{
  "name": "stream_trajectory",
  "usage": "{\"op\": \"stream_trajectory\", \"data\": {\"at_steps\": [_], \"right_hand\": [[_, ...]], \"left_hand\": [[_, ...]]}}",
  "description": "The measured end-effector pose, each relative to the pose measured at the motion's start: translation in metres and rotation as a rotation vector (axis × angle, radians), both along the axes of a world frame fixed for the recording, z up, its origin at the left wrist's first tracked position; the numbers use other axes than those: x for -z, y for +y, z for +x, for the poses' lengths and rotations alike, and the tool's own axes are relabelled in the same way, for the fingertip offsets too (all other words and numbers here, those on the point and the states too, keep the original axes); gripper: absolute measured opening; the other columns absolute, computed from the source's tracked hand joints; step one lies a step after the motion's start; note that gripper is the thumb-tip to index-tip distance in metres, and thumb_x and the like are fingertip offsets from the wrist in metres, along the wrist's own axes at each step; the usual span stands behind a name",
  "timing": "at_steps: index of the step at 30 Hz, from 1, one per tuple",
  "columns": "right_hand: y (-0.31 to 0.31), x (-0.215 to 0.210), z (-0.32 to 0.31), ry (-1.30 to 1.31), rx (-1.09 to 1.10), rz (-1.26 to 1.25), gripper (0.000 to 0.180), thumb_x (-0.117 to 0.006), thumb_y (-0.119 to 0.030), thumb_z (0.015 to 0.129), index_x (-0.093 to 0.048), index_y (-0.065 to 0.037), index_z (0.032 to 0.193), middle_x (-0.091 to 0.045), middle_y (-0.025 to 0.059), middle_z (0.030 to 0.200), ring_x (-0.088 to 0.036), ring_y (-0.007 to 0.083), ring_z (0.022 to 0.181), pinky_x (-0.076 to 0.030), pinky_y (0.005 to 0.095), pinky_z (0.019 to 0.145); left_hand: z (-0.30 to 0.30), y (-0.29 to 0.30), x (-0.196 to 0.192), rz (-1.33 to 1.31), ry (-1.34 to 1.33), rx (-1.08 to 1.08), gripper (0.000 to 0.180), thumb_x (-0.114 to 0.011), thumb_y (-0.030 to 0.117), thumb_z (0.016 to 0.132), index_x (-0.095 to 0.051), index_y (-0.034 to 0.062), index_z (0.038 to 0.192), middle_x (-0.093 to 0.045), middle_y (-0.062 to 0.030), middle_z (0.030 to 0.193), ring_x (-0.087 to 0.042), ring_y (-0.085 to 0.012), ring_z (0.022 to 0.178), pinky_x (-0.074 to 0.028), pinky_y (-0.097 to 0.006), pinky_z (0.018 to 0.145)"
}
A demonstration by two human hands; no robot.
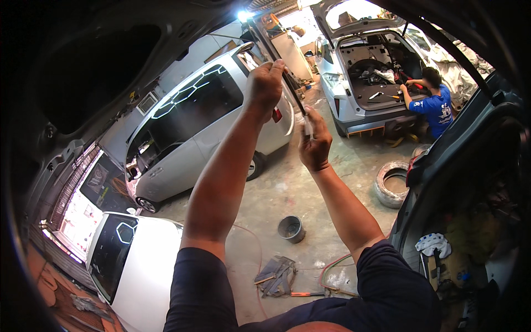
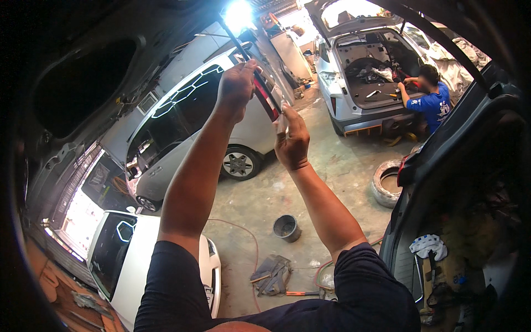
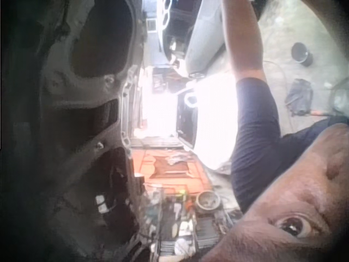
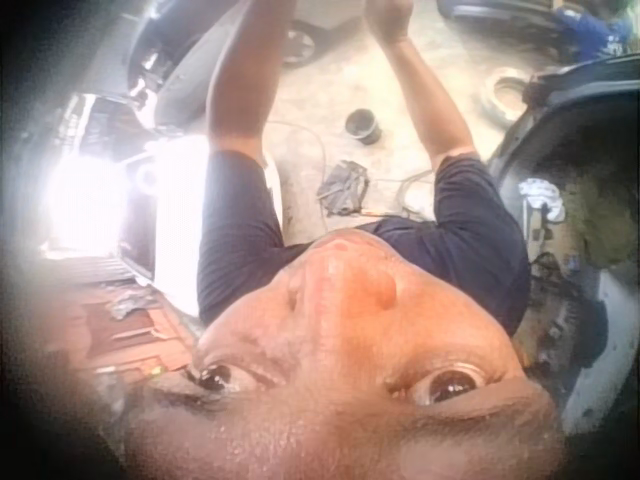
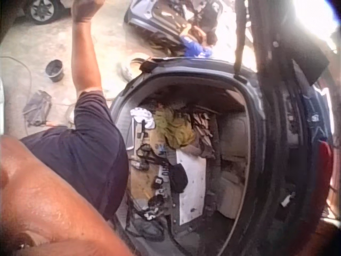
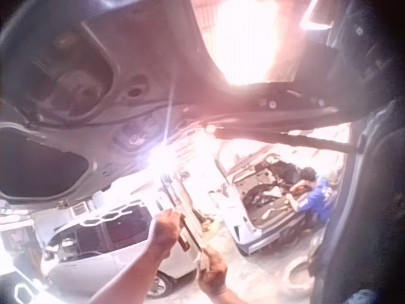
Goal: The person uses a long metal tool to work on the interior mechanism of a car trunk lid. They repeatedly reach up to manipulate parts near the hinges and latch area while standing in a garage.
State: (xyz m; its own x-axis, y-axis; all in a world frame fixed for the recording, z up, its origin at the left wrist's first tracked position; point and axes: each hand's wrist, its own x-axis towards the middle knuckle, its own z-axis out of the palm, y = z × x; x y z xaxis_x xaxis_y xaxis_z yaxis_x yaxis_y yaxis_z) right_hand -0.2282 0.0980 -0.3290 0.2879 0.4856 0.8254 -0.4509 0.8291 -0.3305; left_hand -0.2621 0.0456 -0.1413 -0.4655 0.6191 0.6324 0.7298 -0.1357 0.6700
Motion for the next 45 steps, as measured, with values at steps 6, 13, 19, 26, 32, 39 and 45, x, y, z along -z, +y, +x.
{"op": "stream_trajectory", "data": {"at_steps": [6,13,19,26,32,39,45], "right_hand": [[0.015,-0.029,0.020,0.238,-1.589,-0.682,0.051,-0.039,-0.049,0.106,-0.059,-0.004,0.091,-0.064,0.0098,0.073,-0.053,0.0142,0.052,-0.044,0.0289,0.050],[0.033,-0.021,0.024,0.252,-2.204,-0.447,0.043,-0.044,-0.048,0.105,-0.056,-0.010,0.089,-0.052,0.0029,0.063,-0.046,0.0110,0.051,-0.036,0.0251,0.048],[0.025,-0.009,0.033,-0.119,-1.485,-0.727,0.033,-0.061,-0.036,0.098,-0.061,-0.004,0.109,-0.064,0.0089,0.086,-0.063,0.0201,0.078,-0.053,0.0343,0.071],[0.005,-0.041,0.060,-0.334,0.217,-0.040,0.070,-0.074,-0.021,0.083,-0.043,-0.006,0.144,-0.051,0.0209,0.136,-0.048,0.0383,0.127,-0.034,0.0500,0.108],[0.024,-0.046,0.022,0.148,-1.026,-0.340,0.028,-0.058,-0.023,0.102,-0.069,0.002,0.107,-0.060,0.0027,0.081,-0.058,0.0129,0.073,-0.053,0.0321,0.078],[0.033,-0.044,0.033,0.016,-1.068,-0.239,0.031,-0.052,-0.024,0.104,-0.067,0.002,0.110,-0.061,0.0008,0.086,-0.057,0.0101,0.079,-0.051,0.0281,0.079],[0.027,0.020,0.063,-0.189,-0.722,-0.215,0.028,-0.051,-0.020,0.103,-0.067,0.002,0.109,-0.062,0.0054,0.085,-0.057,0.0146,0.083,-0.044,0.0272,0.079]], "left_hand": [[0.007,0.011,-0.004,-0.014,0.043,-0.040,0.029,-0.055,0.029,0.103,-0.068,0.0059,0.090,-0.046,0.0050,0.061,-0.037,-0.0056,0.051,-0.030,-0.024,0.049],[0.012,0.013,-0.009,-0.037,-0.022,-0.005,0.028,-0.056,0.027,0.101,-0.067,0.0033,0.090,-0.049,0.0030,0.062,-0.039,-0.0064,0.053,-0.031,-0.026,0.049],[-0.010,-0.004,-0.002,0.053,0.307,-0.002,0.023,-0.053,0.021,0.102,-0.067,0.0041,0.094,-0.055,-0.0016,0.065,-0.052,-0.0130,0.057,-0.043,-0.031,0.054],[0.021,0.022,-0.004,-0.030,0.125,-0.127,0.032,-0.056,0.029,0.100,-0.069,0.0017,0.088,-0.052,0.0016,0.065,-0.046,-0.0096,0.063,-0.040,-0.031,0.059],[0.038,0.005,-0.018,-0.155,0.100,-0.198,0.032,-0.059,0.030,0.100,-0.068,-0.0002,0.094,-0.052,0.0020,0.071,-0.046,-0.0100,0.067,-0.041,-0.032,0.062],[0.064,-0.086,0.015,-0.240,0.111,-0.220,0.033,-0.063,0.033,0.096,-0.069,0.0018,0.105,-0.062,-0.0034,0.079,-0.052,-0.0092,0.065,-0.044,-0.028,0.058],[0.136,-0.248,0.176,-0.820,-0.360,-0.319,0.038,-0.053,0.041,0.101,-0.063,0.0051,0.108,-0.055,-0.0086,0.079,-0.052,-0.0181,0.067,-0.044,-0.034,0.062]]}}
